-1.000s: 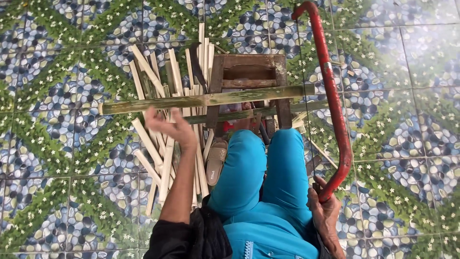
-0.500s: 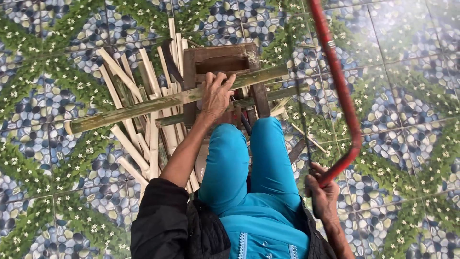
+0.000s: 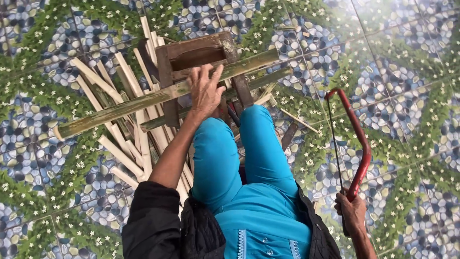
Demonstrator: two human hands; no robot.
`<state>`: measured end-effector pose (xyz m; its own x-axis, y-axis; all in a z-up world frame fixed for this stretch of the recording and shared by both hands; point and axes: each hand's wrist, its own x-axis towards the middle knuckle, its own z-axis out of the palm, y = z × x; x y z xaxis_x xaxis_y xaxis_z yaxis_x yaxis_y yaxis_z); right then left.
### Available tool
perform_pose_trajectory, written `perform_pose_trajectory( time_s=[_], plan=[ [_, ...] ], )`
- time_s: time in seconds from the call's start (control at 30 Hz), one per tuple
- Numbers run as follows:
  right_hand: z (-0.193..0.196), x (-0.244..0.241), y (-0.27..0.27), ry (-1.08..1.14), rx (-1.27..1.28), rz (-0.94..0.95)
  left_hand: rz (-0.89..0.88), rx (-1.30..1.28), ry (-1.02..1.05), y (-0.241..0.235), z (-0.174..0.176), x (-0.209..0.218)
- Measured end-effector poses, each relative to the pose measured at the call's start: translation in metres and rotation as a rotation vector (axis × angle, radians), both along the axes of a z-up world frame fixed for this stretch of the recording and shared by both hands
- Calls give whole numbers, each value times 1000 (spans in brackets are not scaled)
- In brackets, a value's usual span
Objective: The person sits on a tiled floor and uses a red bow saw to cut bamboo sticks held in a wooden vise. They repeatedly position bamboo pieces, saw them to length, and set the cut pieces aside.
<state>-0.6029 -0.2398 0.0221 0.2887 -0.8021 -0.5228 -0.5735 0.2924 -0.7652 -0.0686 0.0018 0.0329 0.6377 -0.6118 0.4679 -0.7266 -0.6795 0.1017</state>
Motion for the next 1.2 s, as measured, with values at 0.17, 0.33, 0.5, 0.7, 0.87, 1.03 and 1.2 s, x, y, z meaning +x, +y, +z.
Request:
perform_pose_trajectory(
  time_s=[0.17,0.33,0.5,0.7,0.87,1.03,1.2],
  plan=[
    [-32,-40,5,166,42,-106,33,-63,35,11,3,-6],
    [-54,-54,21,312,24,-112,35,-69,67,12,4,-7],
    [-47,-51,38,293,112,-128,24,-54,85,14,0,-6],
    [6,-35,47,187,348,-97,34,-62,51,14,-3,-5],
    [1,-39,41,114,382,13,28,-74,67,15,1,-8],
    [11,8,40,152,319,36,31,-54,68,15,1,-8],
    [-37,20,30,231,140,91,26,-44,92,16,-3,-6]
  ],
)
